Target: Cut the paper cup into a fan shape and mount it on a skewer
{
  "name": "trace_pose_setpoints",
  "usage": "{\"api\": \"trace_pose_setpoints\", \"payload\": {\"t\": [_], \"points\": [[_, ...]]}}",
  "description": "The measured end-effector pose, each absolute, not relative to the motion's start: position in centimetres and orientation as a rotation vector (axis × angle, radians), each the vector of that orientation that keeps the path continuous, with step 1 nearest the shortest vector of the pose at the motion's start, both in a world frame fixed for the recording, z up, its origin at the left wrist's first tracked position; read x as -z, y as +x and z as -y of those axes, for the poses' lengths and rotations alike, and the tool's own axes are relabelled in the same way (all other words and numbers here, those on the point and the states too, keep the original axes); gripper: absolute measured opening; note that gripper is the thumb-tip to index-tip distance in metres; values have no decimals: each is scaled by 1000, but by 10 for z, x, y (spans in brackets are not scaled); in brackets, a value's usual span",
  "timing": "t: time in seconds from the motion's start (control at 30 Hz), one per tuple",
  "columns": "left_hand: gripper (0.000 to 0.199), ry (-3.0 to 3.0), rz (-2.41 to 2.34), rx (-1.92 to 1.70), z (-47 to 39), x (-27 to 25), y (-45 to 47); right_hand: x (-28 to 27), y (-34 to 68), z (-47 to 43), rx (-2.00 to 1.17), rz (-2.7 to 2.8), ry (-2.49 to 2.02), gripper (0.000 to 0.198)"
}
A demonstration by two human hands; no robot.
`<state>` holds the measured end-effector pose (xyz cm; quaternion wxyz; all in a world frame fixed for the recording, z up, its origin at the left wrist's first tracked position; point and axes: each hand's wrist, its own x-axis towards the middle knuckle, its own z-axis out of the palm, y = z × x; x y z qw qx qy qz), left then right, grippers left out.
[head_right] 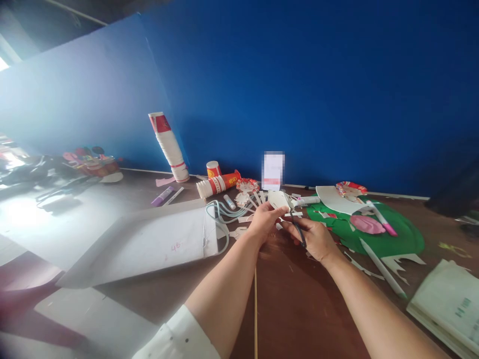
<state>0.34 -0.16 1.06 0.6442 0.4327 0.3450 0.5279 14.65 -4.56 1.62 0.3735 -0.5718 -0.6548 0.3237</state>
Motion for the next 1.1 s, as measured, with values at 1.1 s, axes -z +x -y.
{"api": "trace_pose_setpoints", "payload": {"t": [1.1], "points": [[33,802,-695,-1295,-8,-7,4,-13,157,45,-895,1775,-1441,49]]}}
